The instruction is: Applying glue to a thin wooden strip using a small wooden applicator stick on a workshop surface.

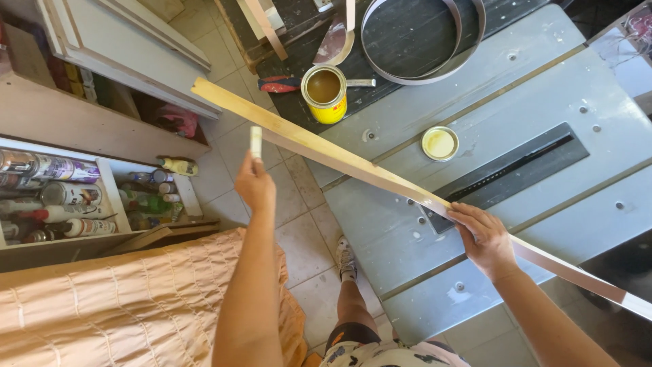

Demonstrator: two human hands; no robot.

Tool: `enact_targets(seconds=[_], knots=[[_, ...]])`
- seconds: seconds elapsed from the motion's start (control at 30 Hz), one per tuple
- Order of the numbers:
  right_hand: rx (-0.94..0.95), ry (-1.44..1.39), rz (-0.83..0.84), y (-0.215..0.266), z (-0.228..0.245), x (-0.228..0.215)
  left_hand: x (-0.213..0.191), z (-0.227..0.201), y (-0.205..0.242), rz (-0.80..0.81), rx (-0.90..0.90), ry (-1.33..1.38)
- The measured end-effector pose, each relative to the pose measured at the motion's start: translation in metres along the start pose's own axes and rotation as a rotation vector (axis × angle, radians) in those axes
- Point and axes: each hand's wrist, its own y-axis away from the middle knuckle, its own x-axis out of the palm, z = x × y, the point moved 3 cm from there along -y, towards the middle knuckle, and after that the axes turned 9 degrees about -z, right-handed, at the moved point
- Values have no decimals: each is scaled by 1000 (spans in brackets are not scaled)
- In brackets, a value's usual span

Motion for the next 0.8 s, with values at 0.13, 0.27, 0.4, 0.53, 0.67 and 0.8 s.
enact_targets(seconds=[0.13, 0.27, 0.4, 0.53, 0.67, 0.8], knots=[[-1, -13, -23, 1, 0, 1, -28, -13, -30, -78, -12, 104], [-21, -11, 3, 2, -2, 0, -69, -82, -37, -117, 109, 217], [-32, -29, 22, 2, -5, 1, -76, -157, -42, -5, 490, 118], [-27, -1, 25, 2, -3, 0, -47, -194, -58, 42, 829, -151], [-43, 23, 17, 0, 3, -3, -3, -217, -75, 61, 1040, -385], [-46, 20, 1, 0, 2, -1, 12, -243, -71, 105, 1086, -388]])
